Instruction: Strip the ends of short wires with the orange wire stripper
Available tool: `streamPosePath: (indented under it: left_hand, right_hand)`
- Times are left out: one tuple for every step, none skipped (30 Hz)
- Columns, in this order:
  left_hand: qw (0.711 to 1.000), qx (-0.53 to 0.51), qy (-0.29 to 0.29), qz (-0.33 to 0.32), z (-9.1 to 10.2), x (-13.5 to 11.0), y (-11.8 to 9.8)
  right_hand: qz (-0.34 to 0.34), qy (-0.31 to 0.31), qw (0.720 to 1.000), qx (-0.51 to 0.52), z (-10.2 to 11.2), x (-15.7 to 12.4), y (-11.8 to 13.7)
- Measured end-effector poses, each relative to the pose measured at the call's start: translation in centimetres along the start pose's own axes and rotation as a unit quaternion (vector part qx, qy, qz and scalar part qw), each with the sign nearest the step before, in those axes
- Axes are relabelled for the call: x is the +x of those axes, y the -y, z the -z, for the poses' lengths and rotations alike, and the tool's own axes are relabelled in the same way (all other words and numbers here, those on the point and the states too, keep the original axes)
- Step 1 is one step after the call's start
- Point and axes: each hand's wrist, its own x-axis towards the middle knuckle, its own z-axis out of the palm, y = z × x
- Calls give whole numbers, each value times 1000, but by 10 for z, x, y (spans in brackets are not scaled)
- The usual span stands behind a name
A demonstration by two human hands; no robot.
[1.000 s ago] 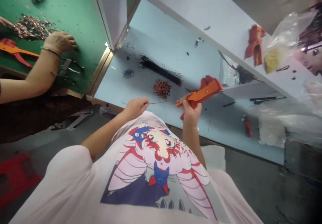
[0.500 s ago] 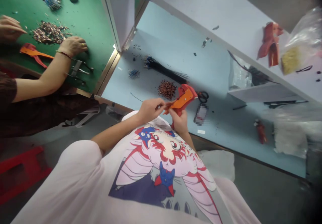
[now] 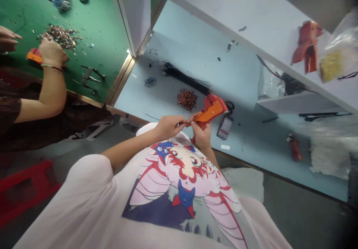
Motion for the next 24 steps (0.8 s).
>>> streamPosePath:
  left_hand:
    - [1000,1,-2,2,0,0,0]
    - [1000,4,-5,5,0,0,1]
    - [1000,9,-8,9,1,0,1]
    - [1000,13,-13,14,1,0,3]
    - [999,18,-18,19,1,0,4]
    - [999,22,-23,26,0,-1,6]
    - [999,25,-27,35,0,-1,8]
    - [998,28,-29,45,0,-2,10]
    - [998,31,-29,55,0,-3,13]
    - [997,33,-27,65,0,-3,16]
    - [996,33,-24,74,0,-4,18]
    - [996,32,-21,81,0,-5,21]
    - [996,30,-18,86,0,-6,23]
    - [995,28,-15,90,0,-7,25]
    - [995,28,-13,92,0,-7,26]
    - [995,29,-11,94,0,-8,27]
    - [995,30,-9,96,0,-8,28]
    - [995,32,-8,96,0,-8,28]
    - [995,34,-6,95,0,-9,29]
    - [995,34,-4,94,1,-9,29]
    - [995,35,-3,93,1,-9,29]
    - [995,35,-2,92,1,-9,29]
    - [995,36,0,91,1,-9,29]
    - [995,38,3,91,2,-10,29]
  right_hand:
    - [-4,-2,1000,12,1,1,1]
    - [-7,-8,1000,26,3,3,1]
    - [-9,-17,999,41,5,4,2]
    - [-9,-26,998,56,8,5,3]
    - [-8,-36,997,70,10,7,3]
    - [-6,-46,995,83,13,8,4]
    - [-4,-55,994,92,17,9,4]
    - [-1,-64,993,97,20,10,4]
    - [1,-73,992,99,23,11,5]
    - [3,-82,992,97,25,12,5]
    - [5,-92,991,95,28,13,5]
    - [6,-100,991,94,30,14,5]
    - [7,-106,990,94,31,14,5]
    - [7,-111,989,96,33,15,5]
    - [4,-113,989,98,33,16,5]
    - [1,-114,988,101,34,16,4]
    - [-2,-114,988,105,35,17,4]
    - [-4,-113,988,110,35,17,3]
    - [-6,-112,987,116,35,18,3]
    - [-8,-112,986,123,35,18,2]
    - [-9,-112,985,130,35,18,2]
    - [-11,-113,984,135,34,18,1]
    - [-14,-114,984,138,34,18,1]
    - [-17,-115,983,139,34,18,0]
